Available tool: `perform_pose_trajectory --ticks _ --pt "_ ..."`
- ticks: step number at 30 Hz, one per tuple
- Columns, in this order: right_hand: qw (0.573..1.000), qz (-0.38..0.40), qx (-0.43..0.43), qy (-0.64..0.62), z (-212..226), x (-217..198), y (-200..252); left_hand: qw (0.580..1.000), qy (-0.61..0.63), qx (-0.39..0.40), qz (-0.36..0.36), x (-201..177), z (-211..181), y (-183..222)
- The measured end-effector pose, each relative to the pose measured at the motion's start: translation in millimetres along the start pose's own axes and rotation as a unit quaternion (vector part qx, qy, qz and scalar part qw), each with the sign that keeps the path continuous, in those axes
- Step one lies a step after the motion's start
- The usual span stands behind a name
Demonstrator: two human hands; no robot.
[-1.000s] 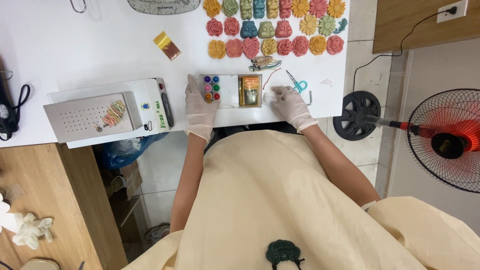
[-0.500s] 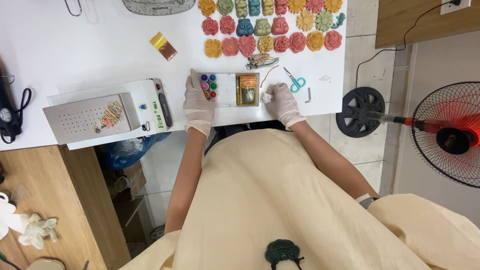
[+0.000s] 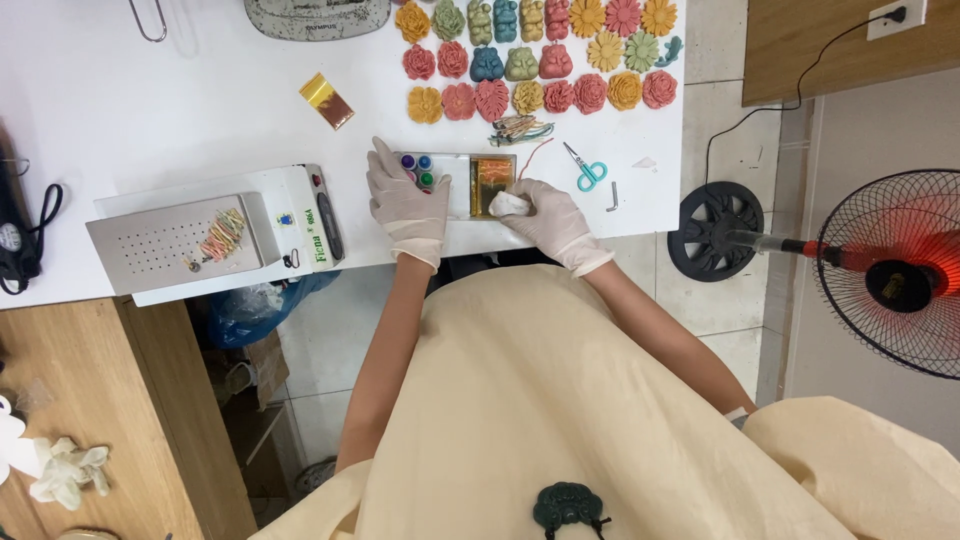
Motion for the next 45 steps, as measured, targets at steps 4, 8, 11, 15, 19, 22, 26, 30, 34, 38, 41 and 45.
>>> perform_pose_trajectory --ticks 4,8,11,15,19,22,26,30,34,38,41,45 --pt "0.998 -0.001 -0.062 0.023 8.3 17.5 -14.1 0.998 0.065 -0.006 -0.001 27.9 15.7 -8.0" --pt "0.998 0.003 -0.057 0.034 2.5 31.7 -29.0 0.999 0.032 0.009 -0.008 22.1 14.5 -7.3" --pt "0.997 0.004 -0.044 0.065 7.5 37.3 -39.0 0.997 0.066 0.028 -0.002 2.5 18.4 1.2" --pt "0.992 0.014 -0.075 0.098 22.7 52.6 -54.6 0.971 0.231 0.038 0.051 23.3 65.4 9.1" --pt "0.960 -0.033 -0.201 0.193 39.2 73.6 -62.0 0.962 0.248 -0.037 0.107 55.9 95.9 19.5" --pt "0.985 0.034 -0.126 0.115 14.4 87.7 -78.3 0.906 0.410 -0.050 0.092 73.6 104.8 24.0" --pt "0.980 0.018 -0.188 0.058 17.0 87.3 -83.0 0.719 0.659 -0.184 0.122 98.2 109.4 33.4" --pt "0.982 0.053 -0.164 0.074 6.1 97.1 -95.0 0.695 0.695 -0.158 0.098 99.5 108.6 27.0" --pt "0.983 0.075 -0.164 0.041 -13.2 110.1 -108.1 0.707 0.676 -0.177 0.110 103.4 110.1 27.2" --pt "0.980 0.071 -0.179 0.046 -7.2 101.0 -109.2 0.705 0.680 -0.166 0.115 118.8 114.0 19.6" --pt "0.982 0.092 -0.159 0.047 1.7 96.1 -109.4 0.697 0.685 -0.185 0.106 125.7 119.2 20.1" --pt "0.975 0.088 -0.149 0.137 8.3 94.7 -115.1 0.698 0.686 -0.177 0.106 133.5 118.9 17.2"
Point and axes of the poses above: each hand's wrist, its own y-axis away from the middle knuckle, its own x-axis out of the palm, z = x × y, the point moved 9 cm from there along -y, towards the middle knuckle, and after that the axes turned 13 degrees about z, right-handed, at the moved point
